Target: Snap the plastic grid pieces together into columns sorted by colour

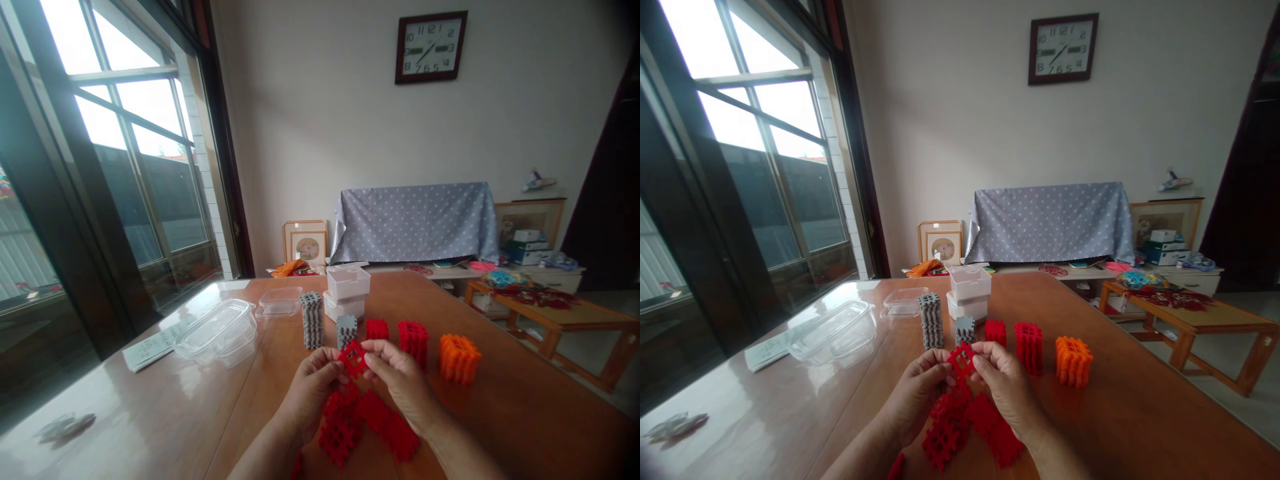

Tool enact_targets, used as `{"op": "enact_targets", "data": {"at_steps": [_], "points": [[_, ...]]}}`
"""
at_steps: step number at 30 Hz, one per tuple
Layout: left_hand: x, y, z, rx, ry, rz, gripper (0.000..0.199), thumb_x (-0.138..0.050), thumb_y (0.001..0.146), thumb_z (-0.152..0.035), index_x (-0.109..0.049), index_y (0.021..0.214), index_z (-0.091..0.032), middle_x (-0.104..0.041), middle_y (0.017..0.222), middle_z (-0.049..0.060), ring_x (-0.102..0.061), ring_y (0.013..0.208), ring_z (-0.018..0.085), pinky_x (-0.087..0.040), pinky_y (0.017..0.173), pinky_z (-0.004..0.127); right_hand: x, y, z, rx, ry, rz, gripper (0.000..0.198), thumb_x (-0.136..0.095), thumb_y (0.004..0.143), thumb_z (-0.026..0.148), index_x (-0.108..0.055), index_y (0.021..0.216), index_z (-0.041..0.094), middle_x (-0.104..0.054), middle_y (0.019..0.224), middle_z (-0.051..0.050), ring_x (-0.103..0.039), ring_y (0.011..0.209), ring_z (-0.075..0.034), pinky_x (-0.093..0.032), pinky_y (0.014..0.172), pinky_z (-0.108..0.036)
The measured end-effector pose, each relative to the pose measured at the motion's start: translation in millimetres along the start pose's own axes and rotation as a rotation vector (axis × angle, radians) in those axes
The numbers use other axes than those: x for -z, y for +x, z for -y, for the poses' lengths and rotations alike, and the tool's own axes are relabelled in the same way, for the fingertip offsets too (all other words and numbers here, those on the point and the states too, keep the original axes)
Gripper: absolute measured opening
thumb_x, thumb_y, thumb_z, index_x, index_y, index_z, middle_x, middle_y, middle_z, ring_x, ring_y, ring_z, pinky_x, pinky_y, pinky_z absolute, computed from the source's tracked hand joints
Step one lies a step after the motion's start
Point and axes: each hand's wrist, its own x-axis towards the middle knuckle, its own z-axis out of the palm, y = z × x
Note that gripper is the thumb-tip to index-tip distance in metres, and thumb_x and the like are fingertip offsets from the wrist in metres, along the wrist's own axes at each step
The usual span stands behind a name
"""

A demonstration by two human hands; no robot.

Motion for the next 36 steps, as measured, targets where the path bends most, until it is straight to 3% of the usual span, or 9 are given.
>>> {"op": "enact_targets", "data": {"at_steps": [5, 9, 15, 20, 23, 26, 29, 36], "points": [[3.0, 0.9, 0.2, 0.002, -0.002, -0.029, 0.025, -0.080, 0.077, -0.028, -0.065, 0.092, -0.015, -0.065, 0.075, 0.001, -0.058, 0.065, 0.010, -0.044, 0.066, 0.022, 1.4, -0.8, -3.8, 0.006, -0.009, 0.037, 0.045, -0.069, 0.086, 0.049, -0.068, 0.120, 0.020, -0.072, 0.107, -0.006, -0.066, 0.081, -0.019, -0.049, 0.077, -0.034], [2.6, 0.6, 0.0, 0.005, -0.008, -0.054, 0.026, -0.081, 0.076, -0.029, -0.063, 0.090, -0.016, -0.065, 0.075, 0.001, -0.060, 0.067, 0.011, -0.045, 0.068, 0.023, 0.5, -2.2, -4.0, -0.023, -0.011, 0.035, 0.047, -0.067, 0.088, 0.053, -0.067, 0.119, 0.018, -0.072, 0.092, -0.005, -0.066, 0.075, -0.018, -0.047, 0.072, -0.032], [-8.7, -8.7, -8.5, 0.054, 0.069, 0.059, 0.028, -0.082, 0.072, -0.025, -0.063, 0.090, -0.017, -0.066, 0.078, 0.000, -0.059, 0.069, 0.012, -0.044, 0.068, 0.023, 0.8, -2.5, -2.5, -0.031, -0.019, 0.043, 0.044, -0.070, 0.085, 0.055, -0.072, 0.111, 0.019, -0.071, 0.088, -0.002, -0.061, 0.070, -0.015, -0.045, 0.066, -0.028], [-10.0, -11.2, -14.3, 0.037, 0.133, 0.055, 0.031, -0.082, 0.078, -0.037, -0.068, 0.095, -0.015, -0.064, 0.073, -0.002, -0.051, 0.059, 0.008, -0.037, 0.059, 0.020, 2.1, -2.4, -6.3, 0.020, -0.093, 0.103, 0.040, -0.068, 0.089, 0.050, -0.074, 0.116, 0.021, -0.065, 0.078, 0.001, -0.056, 0.069, -0.015, -0.046, 0.066, -0.028], [-6.2, -6.4, -8.8, 0.045, 0.148, 0.007, 0.032, -0.085, 0.073, -0.038, -0.066, 0.086, -0.015, -0.061, 0.063, -0.003, -0.049, 0.055, 0.008, -0.034, 0.056, 0.020, 1.5, -1.6, -11.6, 0.082, -0.174, 0.089, 0.046, -0.068, 0.089, 0.049, -0.069, 0.125, 0.021, -0.068, 0.092, -0.002, -0.063, 0.084, -0.019, -0.052, 0.080, -0.033], [-4.1, -2.8, -2.5, 0.059, 0.095, -0.040, 0.033, -0.086, 0.070, -0.036, -0.062, 0.082, -0.017, -0.064, 0.065, -0.001, -0.056, 0.060, 0.011, -0.041, 0.061, 0.021, 0.5, -2.5, -17.0, 0.185, -0.338, 0.015, 0.056, -0.073, 0.085, 0.047, -0.060, 0.134, 0.023, -0.068, 0.116, -0.007, -0.064, 0.104, -0.024, -0.052, 0.095, -0.039], [-5.2, -3.8, -0.4, 0.071, 0.007, -0.044, 0.035, -0.088, 0.068, -0.032, -0.059, 0.082, -0.018, -0.066, 0.070, 0.000, -0.061, 0.065, 0.012, -0.047, 0.067, 0.024, -1.9, -5.8, -19.0, 0.308, -0.534, -0.016, 0.061, -0.077, 0.082, 0.046, -0.057, 0.137, 0.027, -0.063, 0.133, -0.009, -0.063, 0.112, -0.027, -0.052, 0.100, -0.044], [-4.7, -5.9, -2.6, 0.077, -0.055, -0.007, 0.037, -0.091, 0.066, -0.034, -0.060, 0.078, -0.016, -0.066, 0.072, 0.000, -0.059, 0.063, 0.010, -0.047, 0.066, 0.023, -10.7, -9.7, -14.8, 0.522, -0.834, -0.096, 0.065, -0.074, 0.084, 0.035, -0.052, 0.146, 0.031, -0.059, 0.138, -0.011, -0.056, 0.130, -0.034, -0.047, 0.111, -0.051]]}}
